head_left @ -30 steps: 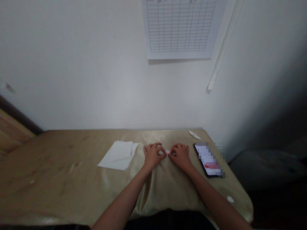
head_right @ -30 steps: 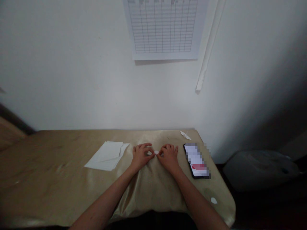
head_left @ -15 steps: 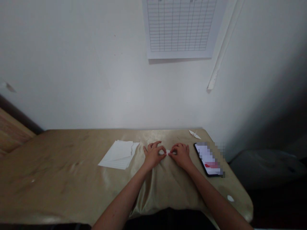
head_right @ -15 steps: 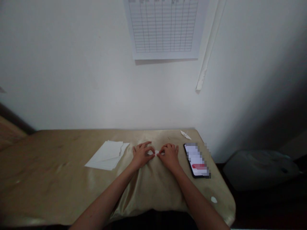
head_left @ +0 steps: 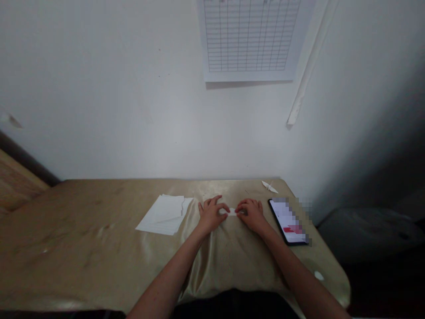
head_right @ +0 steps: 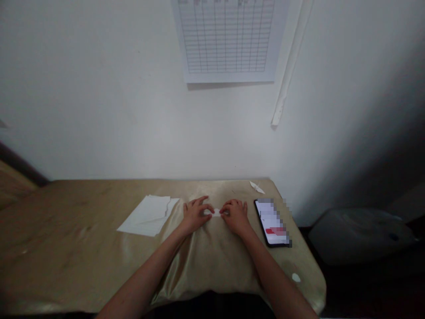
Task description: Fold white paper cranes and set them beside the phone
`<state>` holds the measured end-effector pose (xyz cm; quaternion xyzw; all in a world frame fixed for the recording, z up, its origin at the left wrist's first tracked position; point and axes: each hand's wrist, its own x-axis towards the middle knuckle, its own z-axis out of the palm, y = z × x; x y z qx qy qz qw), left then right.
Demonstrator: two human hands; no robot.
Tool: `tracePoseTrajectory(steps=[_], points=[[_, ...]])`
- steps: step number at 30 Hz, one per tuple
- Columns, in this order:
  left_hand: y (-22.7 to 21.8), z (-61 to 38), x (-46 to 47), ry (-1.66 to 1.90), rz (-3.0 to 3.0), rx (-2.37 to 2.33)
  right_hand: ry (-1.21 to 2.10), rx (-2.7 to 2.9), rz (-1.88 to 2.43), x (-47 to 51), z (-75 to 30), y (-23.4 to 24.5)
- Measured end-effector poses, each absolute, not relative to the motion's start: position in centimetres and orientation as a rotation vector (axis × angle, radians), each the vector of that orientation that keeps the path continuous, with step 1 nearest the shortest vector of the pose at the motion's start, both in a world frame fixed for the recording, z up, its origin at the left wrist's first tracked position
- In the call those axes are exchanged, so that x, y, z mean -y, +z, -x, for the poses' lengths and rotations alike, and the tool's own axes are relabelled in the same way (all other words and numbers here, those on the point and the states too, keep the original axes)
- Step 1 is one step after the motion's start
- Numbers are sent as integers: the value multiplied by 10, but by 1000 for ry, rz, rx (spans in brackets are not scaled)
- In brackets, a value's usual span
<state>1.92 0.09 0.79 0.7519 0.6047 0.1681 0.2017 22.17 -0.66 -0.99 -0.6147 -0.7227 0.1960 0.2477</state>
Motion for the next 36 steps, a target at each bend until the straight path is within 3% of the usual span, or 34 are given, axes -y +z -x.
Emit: tracePoseTrajectory(steps=[20, 36], points=[[4, -28, 5, 552, -2123, -1738, 384, 2028, 1688, 10, -213, -8], [4, -19, -3, 460, -2137, -1715, 512, 2061, 1631, 2, -230, -11]])
